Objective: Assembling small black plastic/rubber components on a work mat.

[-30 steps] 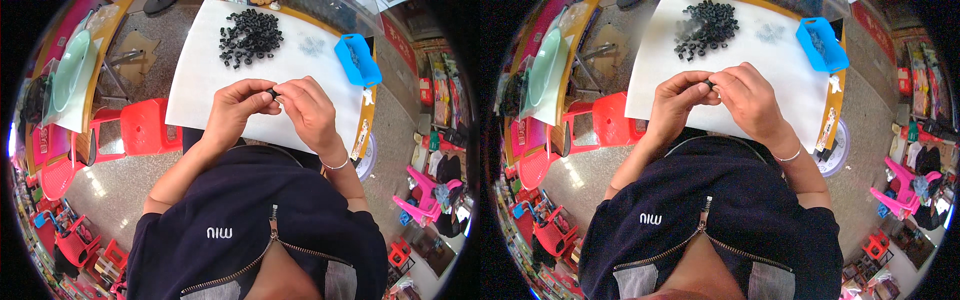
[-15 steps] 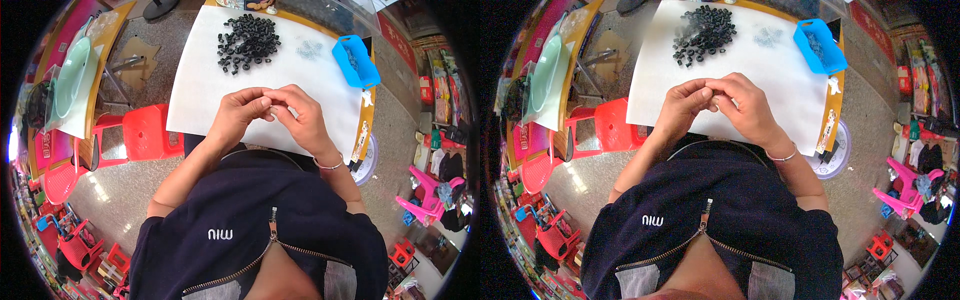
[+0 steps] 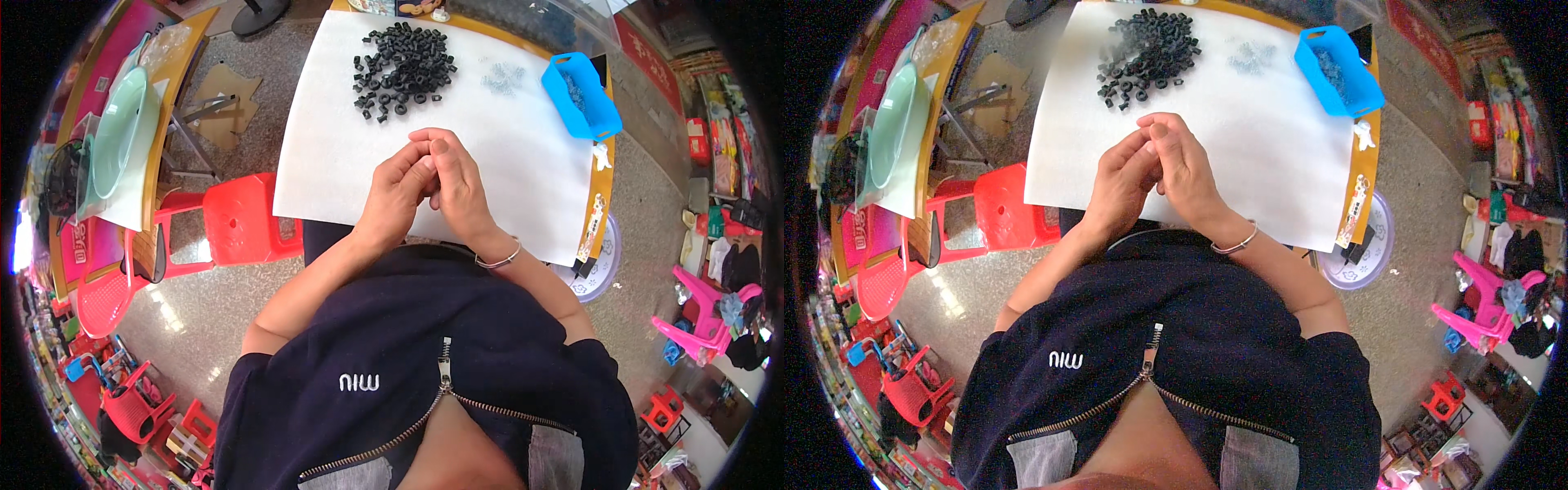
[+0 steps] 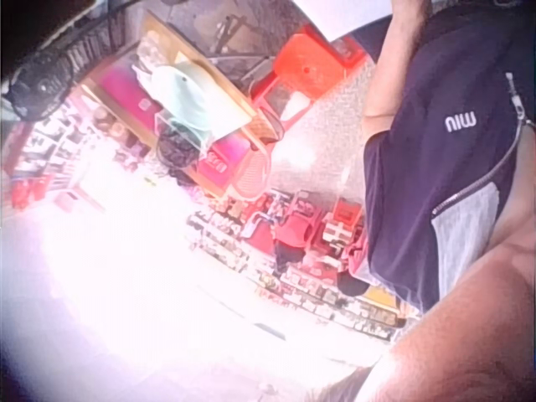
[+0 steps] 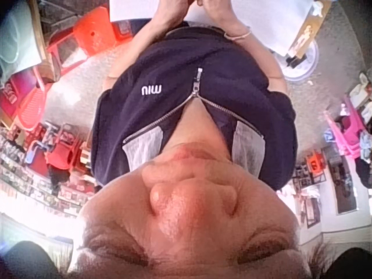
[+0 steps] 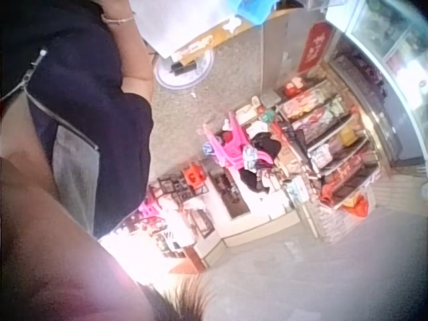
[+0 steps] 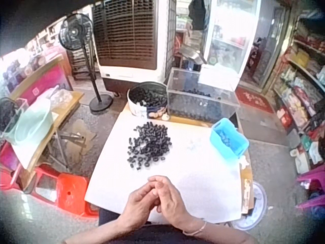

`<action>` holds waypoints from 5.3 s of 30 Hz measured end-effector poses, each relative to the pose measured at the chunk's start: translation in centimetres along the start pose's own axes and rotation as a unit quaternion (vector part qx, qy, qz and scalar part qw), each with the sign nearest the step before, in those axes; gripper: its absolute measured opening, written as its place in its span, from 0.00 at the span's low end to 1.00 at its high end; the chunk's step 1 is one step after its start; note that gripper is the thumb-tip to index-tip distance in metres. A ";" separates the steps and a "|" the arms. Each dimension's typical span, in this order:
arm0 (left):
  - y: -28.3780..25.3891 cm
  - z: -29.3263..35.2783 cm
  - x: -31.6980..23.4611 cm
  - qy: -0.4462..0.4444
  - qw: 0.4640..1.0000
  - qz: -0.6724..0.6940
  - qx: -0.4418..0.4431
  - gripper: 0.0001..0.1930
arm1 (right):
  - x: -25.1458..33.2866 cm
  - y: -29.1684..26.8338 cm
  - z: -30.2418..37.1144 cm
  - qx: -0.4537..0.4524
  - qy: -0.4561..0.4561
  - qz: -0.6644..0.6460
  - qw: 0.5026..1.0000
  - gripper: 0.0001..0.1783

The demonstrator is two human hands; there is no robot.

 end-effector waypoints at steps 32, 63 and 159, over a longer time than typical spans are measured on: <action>-3.2 -0.6 1.1 -0.072 0.990 0.118 -0.001 0.12 | 1.5 -3.1 -0.4 0.036 -0.237 0.276 0.931 0.11; -2.7 -0.1 0.0 -0.010 0.999 0.026 -0.032 0.11 | 2.4 -2.5 0.1 0.022 -0.228 0.271 0.935 0.08; -0.5 -0.4 -1.4 0.071 0.997 -0.043 0.001 0.10 | 4.7 -2.9 1.5 -0.056 -0.323 0.315 0.890 0.06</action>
Point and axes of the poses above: each hand's wrist, its own z-axis away from the middle knuckle, its own y-axis out of the palm, x = y × z, the point moved 4 cm from there along -z, towards the middle knuckle, and after that the axes turned 2 degrees about x, right-handed, at the moved point
